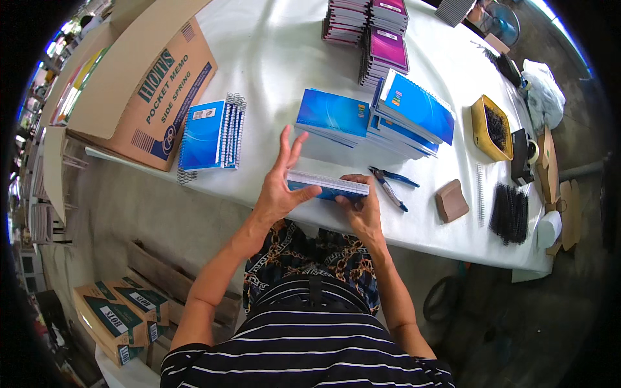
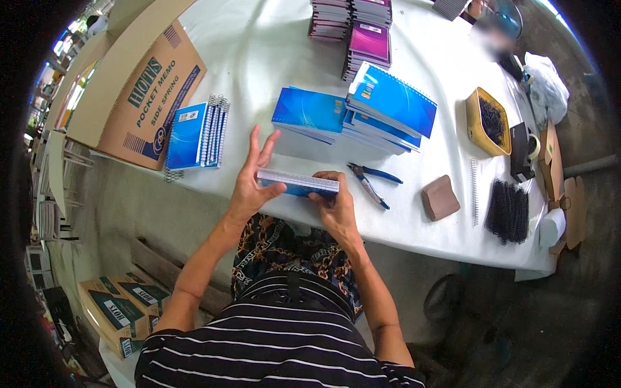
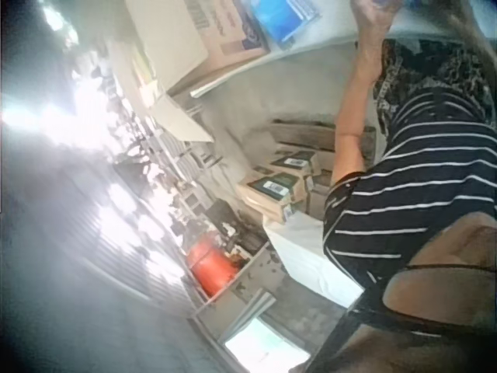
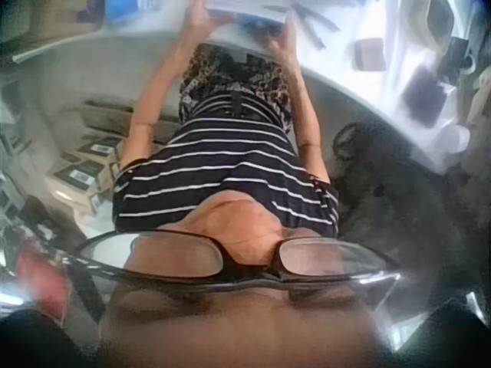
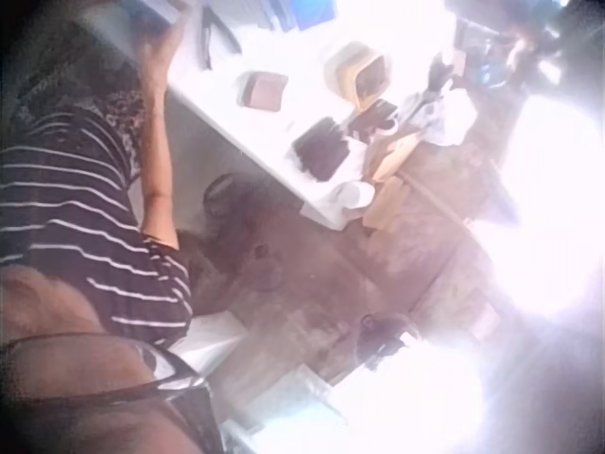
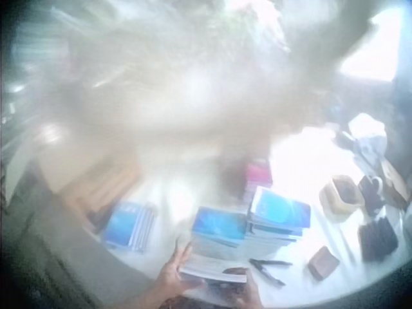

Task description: The person assembles notebooks by sliding spiral bindings into stacked paper and covers using their hands and a small tool, then places the finished notebooks into a cardboard box.

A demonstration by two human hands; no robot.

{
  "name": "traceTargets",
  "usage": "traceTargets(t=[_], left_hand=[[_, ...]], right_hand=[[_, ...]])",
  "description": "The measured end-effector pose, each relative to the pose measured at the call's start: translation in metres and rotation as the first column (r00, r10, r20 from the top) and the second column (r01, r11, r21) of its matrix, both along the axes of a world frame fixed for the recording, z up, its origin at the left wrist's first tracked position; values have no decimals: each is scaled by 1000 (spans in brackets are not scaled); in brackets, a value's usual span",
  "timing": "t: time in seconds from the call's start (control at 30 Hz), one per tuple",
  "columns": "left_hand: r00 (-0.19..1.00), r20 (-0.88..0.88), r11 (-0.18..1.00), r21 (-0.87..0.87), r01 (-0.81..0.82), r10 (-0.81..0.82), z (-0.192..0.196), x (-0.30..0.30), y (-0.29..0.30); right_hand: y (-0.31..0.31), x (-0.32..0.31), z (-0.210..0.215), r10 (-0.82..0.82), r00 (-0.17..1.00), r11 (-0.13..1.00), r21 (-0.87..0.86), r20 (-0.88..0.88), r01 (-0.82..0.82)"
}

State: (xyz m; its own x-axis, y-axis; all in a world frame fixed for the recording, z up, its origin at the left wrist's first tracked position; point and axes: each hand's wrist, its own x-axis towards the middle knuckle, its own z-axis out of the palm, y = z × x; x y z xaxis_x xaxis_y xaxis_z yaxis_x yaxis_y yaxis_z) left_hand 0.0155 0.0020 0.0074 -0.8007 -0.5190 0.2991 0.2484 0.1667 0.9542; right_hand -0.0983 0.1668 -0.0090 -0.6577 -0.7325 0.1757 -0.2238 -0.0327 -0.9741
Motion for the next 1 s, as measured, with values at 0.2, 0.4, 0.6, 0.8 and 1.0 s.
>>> traceTargets(t=[0.2,0.4,0.6,0.8,1.0], left_hand=[[994,78,996,47,-80,76,14,-5,19],[984,69,985,41,-167,164,10,-3,27],[978,74,979,44,-197,193,11,-5,32],[976,76,978,40,-207,203,13,-5,34],[975,79,976,50,-210,206,14,-3,38]], right_hand=[[10,2,-9,-205,962,979,-61,-183,197],[27,34,10,-339,852,935,-41,-400,353],[28,54,10,-356,839,929,-57,-411,366],[30,54,10,-321,877,947,-94,-357,308],[34,55,8,-287,887,958,-82,-362,276]])
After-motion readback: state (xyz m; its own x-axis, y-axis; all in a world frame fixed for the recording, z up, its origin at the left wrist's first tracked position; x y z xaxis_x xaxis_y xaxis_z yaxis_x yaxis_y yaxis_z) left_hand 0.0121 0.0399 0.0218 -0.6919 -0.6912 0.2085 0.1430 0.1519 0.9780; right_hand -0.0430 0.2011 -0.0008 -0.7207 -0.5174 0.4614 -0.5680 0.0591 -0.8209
